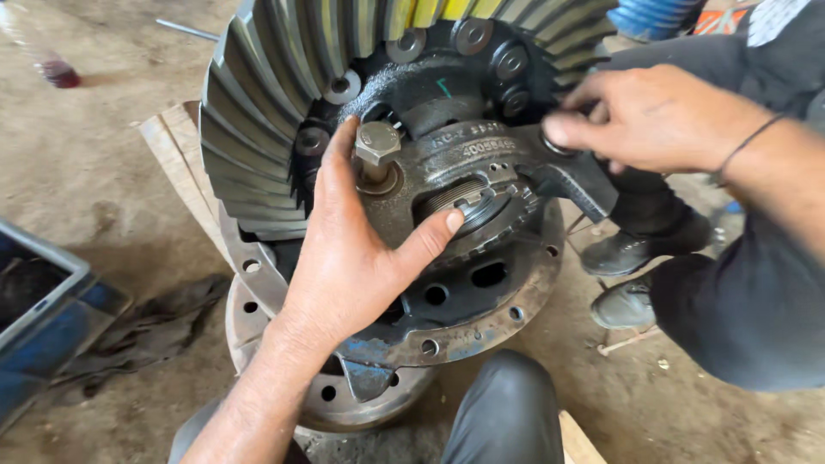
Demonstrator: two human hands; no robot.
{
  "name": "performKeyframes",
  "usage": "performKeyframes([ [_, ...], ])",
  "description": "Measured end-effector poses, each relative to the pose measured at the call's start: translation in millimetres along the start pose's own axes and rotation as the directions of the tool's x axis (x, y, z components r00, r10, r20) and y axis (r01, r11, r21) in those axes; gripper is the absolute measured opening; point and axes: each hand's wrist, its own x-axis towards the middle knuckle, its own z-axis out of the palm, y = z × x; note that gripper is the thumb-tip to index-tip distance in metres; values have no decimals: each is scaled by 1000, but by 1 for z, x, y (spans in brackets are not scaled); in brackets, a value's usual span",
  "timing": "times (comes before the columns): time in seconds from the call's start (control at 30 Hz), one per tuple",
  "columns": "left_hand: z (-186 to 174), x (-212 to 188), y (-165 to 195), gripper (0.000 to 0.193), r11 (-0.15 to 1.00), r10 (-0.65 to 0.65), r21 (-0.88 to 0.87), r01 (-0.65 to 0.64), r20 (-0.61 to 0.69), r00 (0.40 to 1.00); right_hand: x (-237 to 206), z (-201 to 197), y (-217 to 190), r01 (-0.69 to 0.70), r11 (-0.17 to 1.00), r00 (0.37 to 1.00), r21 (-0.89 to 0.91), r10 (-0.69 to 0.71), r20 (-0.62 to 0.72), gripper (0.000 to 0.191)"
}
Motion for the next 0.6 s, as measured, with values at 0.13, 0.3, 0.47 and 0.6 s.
performKeyframes([
  [0.13,0,0,5,98,998,-62,18,63,-31,998,6,22,-29,-281,932,950,-231,236,-206,72],
  [0.3,-1,-1,-1,86,999,-38,-5,38,-101,994,23,15,-22,89,842,930,-531,-262,-258,50],
  [0.47,-6,1,-6,92,997,-78,-25,76,-89,993,34,33,-4,160,857,860,-490,-364,-357,45],
  [0.6,-8,3,2,91,993,-116,-2,117,-106,988,34,50,-17,-148,915,930,-376,-1,-368,55],
])
